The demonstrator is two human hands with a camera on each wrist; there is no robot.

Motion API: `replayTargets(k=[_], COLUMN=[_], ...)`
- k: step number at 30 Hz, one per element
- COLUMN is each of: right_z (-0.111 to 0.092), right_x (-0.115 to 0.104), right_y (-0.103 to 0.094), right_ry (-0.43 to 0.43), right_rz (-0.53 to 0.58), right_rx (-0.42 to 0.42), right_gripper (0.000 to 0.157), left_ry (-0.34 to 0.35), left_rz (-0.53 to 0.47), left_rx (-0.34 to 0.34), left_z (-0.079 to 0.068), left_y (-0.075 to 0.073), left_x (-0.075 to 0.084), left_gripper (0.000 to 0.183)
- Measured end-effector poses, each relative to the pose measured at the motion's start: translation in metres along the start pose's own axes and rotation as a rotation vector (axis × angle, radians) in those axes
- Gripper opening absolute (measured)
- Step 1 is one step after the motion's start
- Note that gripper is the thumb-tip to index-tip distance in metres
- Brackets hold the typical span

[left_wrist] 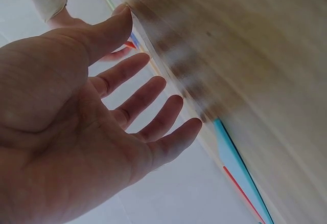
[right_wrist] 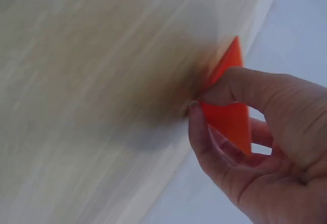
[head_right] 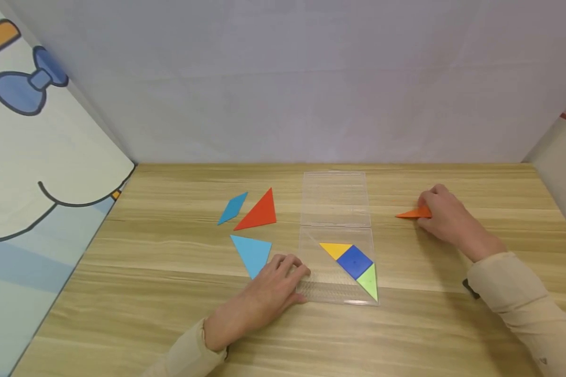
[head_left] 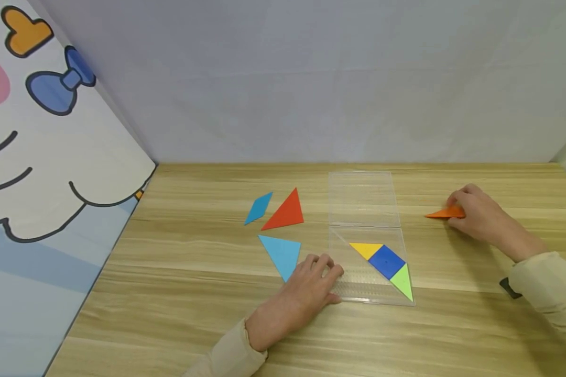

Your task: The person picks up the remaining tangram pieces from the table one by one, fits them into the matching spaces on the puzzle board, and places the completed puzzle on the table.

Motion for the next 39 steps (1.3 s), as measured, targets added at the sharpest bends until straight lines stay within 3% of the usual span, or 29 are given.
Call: replayTargets(k=[4, 15, 39], right_z=[-0.002, -0.001, 0.005], right_x=[0.001, 0.000, 0.001], right_y=[-0.002, -0.008, -0.014], right_ry=[-0.048, -0.065, -0.083], right_rz=[-0.022, -0.016, -0.018], right_rx=[0.003, -0.157, -0.194], right_gripper=[0.033, 0.043, 0.038], left_ry=[0.000, -0.005, 0.000], left_rz=[0.007, 0.021, 0.024], left_rx=[0.006, 0.007, 0.011], left_z=[0.001, 0.000, 0.000], left_y=[0.001, 0.000, 0.002], left_x=[0.000, 0.000, 0.000], left_gripper=[0.041, 0.041, 0.042])
Point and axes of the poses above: each hand's wrist, its own z-axis towards the middle knuckle, its own y-axis out of the palm, x = y × z, the point moved 2 cm from there along z, towards the middle knuckle, and after that the axes turned 3 degrees about y, right-handed, at the moved point
